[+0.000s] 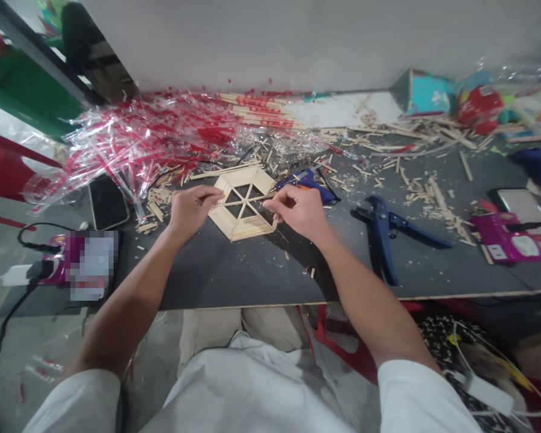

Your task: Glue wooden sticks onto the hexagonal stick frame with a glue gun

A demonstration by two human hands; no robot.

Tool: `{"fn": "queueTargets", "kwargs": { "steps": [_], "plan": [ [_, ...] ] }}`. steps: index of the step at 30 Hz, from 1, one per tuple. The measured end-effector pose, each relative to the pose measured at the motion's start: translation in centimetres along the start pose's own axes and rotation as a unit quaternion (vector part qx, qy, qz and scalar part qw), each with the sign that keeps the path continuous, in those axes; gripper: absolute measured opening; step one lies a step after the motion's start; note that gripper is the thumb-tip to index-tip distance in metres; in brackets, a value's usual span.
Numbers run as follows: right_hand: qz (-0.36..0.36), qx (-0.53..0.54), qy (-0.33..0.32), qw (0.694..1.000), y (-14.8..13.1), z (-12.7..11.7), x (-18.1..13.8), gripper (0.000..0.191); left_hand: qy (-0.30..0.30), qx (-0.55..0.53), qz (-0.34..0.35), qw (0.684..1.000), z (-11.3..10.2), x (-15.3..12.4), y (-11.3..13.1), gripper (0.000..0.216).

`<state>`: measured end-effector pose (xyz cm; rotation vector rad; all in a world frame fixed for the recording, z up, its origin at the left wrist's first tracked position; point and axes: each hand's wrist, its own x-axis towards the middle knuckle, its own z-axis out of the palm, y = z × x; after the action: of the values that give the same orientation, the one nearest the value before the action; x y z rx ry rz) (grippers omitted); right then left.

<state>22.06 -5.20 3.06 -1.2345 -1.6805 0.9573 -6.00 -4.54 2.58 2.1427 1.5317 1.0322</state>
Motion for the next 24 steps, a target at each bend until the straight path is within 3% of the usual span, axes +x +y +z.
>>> {"fn": "queueTargets", "kwargs": {
  "steps": [2, 5, 9, 14, 19, 24],
  "plan": [
    [-0.018, -0.034, -0.028, 0.999, 0.0, 0.2, 0.0, 0.035, -0.019, 0.012, 0.013, 1.0, -0.1, 0.0, 0.1, 0.023],
    [-0.105, -0.103, -0.074, 0.986, 0.0, 1.0, 0.0, 0.026, -0.052, 0.043, 0.033, 0.997, -0.3, -0.1, 0.6, 0.023],
    [-0.186, -0.155, -0.099, 0.965, 0.1, 2.1, -0.1, 0.024, -0.148, 0.083, 0.067, 0.983, -0.4, -0.2, 1.4, 0.021],
    [-0.174, -0.176, -0.129, 0.96, 0.7, 2.9, 0.0, 0.022, -0.198, 0.108, 0.016, 0.974, 0.3, 0.0, 2.0, 0.024],
    [-0.134, -0.161, -0.125, 0.97, 0.9, 3.3, 0.1, 0.018, -0.198, 0.064, -0.045, 0.977, 0.7, 0.2, 2.3, 0.021],
    [-0.122, -0.142, -0.118, 0.975, 0.8, 3.4, 0.1, 0.015, -0.185, 0.041, -0.049, 0.981, 0.9, 0.1, 2.3, 0.017]
  ]
}}
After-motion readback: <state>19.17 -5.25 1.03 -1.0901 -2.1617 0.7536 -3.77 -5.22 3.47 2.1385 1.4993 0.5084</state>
